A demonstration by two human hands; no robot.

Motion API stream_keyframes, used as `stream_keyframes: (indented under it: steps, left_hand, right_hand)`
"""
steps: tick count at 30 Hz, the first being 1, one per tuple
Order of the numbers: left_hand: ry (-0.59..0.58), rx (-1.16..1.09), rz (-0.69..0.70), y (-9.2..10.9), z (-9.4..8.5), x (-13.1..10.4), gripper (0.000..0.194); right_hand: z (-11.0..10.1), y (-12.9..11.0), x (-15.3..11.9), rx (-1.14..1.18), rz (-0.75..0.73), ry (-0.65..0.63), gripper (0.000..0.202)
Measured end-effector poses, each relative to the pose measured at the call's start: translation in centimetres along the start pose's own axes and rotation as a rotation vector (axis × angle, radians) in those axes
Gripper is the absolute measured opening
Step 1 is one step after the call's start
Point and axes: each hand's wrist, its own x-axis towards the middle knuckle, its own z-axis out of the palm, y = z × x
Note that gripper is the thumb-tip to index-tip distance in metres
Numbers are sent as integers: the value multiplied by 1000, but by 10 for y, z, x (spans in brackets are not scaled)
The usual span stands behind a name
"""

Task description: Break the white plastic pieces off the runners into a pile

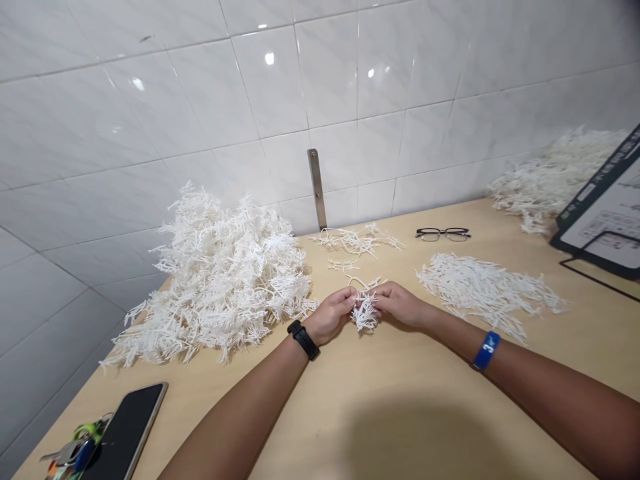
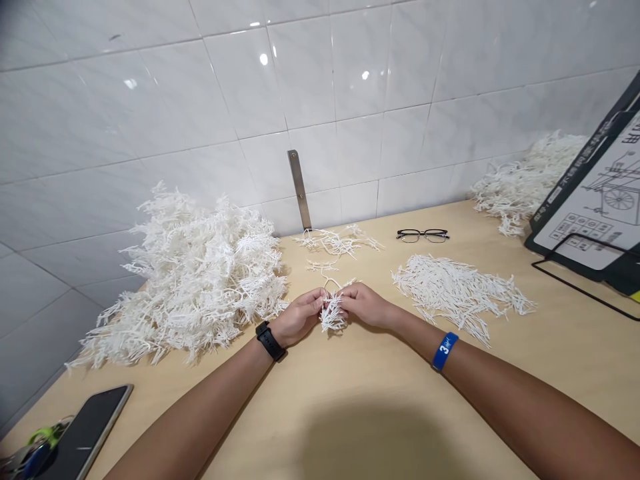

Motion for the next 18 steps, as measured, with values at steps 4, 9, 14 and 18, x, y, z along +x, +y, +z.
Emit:
stream_keyframes:
  steps: [4,9,14,18]
  left_hand:
    - [34,19,46,-5,0,3,44]
    - [62,8,61,-8,0,8,44]
    - [62,-9,73,-7,1,5,43]
    - [90,-18,62,-6,1,2,41]
  right_hand:
    - [3,-7,1,-371,-110,159,26]
    - [15,-14,3,-782,-247,353,26]
    - [-8,-20,2,-837,-203,515,23]
    - [-63,-32,-8,-787,-77,809,29]
